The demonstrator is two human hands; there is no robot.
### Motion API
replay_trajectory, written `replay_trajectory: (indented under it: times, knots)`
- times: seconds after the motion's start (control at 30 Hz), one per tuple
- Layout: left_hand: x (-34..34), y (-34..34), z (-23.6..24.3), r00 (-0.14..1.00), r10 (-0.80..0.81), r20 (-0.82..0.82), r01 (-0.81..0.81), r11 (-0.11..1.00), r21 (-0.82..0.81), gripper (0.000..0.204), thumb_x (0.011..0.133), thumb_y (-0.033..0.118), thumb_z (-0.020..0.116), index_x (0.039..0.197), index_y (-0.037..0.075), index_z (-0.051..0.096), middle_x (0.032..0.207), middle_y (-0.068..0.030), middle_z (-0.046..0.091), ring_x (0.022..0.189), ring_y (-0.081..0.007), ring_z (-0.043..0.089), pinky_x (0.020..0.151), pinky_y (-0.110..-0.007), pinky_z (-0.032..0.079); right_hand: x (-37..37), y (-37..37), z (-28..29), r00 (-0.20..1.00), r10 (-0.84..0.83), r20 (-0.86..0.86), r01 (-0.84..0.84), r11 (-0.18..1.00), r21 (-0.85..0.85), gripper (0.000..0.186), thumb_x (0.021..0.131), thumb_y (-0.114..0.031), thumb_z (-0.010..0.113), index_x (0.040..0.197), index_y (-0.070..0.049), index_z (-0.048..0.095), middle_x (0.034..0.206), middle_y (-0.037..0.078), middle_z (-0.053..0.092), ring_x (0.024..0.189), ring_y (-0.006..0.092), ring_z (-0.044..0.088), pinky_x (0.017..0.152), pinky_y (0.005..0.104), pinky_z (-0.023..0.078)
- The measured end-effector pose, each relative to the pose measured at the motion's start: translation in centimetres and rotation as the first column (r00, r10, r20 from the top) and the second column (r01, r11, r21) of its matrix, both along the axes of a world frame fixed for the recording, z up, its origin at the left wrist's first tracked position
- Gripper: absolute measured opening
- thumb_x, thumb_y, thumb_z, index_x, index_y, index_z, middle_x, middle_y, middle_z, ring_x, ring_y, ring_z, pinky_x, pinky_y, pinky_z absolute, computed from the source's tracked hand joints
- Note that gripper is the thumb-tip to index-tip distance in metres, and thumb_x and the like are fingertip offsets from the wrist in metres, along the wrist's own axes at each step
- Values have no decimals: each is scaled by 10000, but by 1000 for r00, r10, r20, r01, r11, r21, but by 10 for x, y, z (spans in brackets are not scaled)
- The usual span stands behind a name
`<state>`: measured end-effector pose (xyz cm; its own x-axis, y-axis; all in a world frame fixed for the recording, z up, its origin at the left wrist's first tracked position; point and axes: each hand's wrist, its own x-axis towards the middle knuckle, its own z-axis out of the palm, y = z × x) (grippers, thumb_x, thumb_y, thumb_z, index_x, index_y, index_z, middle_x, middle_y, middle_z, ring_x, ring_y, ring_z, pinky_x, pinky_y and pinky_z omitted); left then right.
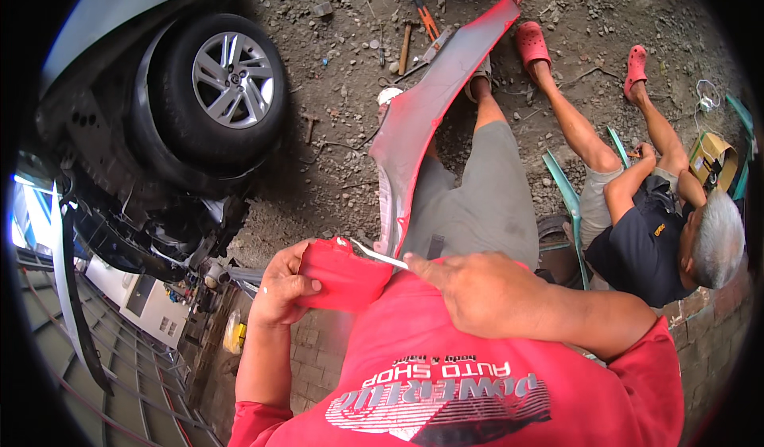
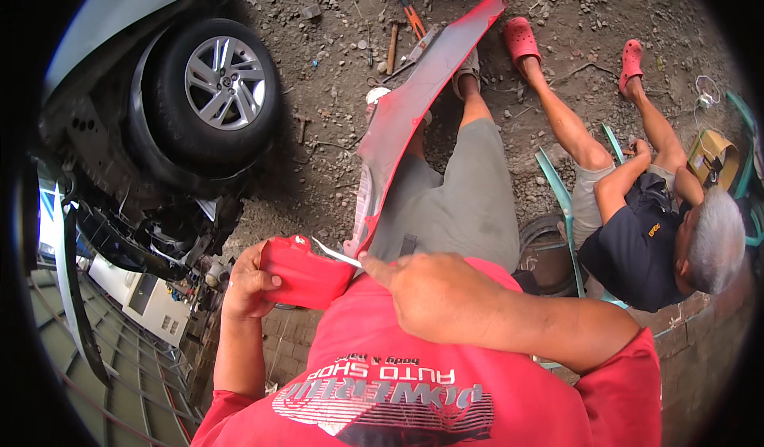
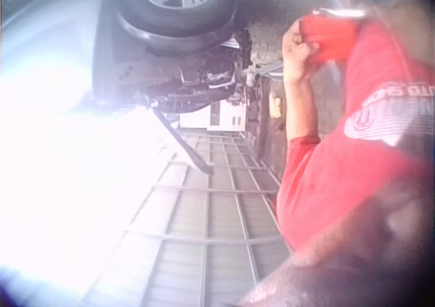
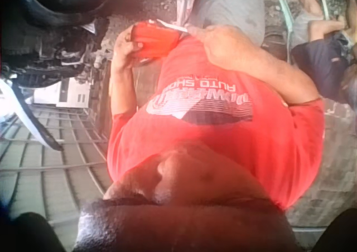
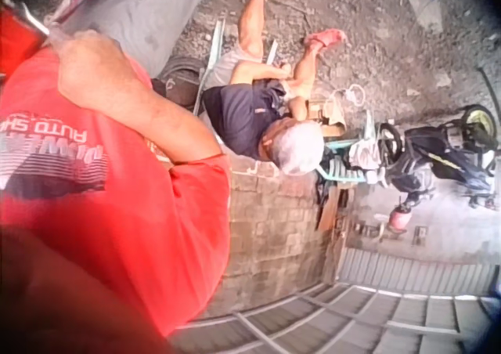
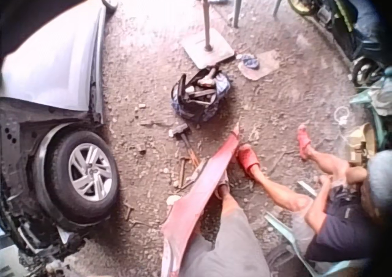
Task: The person uses a thin metal tool and pliers to adjust and trim the edges of a red car fender piece, then aligns it against the front body of a silver car and secures it with screws.
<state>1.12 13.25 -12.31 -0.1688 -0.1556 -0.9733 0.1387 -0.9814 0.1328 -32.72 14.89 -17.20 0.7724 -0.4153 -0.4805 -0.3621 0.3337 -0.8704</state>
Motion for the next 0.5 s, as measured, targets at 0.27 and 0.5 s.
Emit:
replay_trajectory:
  times: [0.27,0.5]
  knots:
    - [-2,2,-3,1000,15,-1,-15,1000,-20,620,725,3,706,1332,-100,633,1214,-143,771,1081,-218,755,1040,-359,574,-11,-14,7,994,-109,4,109,994,12,642,958,-90,576,1583,25,490,954,233,721,795,419,718,719,530,591]
    - [-7,1,1,1000,-5,-10,5,1000,-1,626,731,10,696,1340,-119,625,1210,-146,771,1081,-225,755,1034,-365,579,-11,-12,19,994,-87,-64,84,996,-38,629,963,-105,570,1583,-19,511,899,227,700,738,430,701,691,532,598]
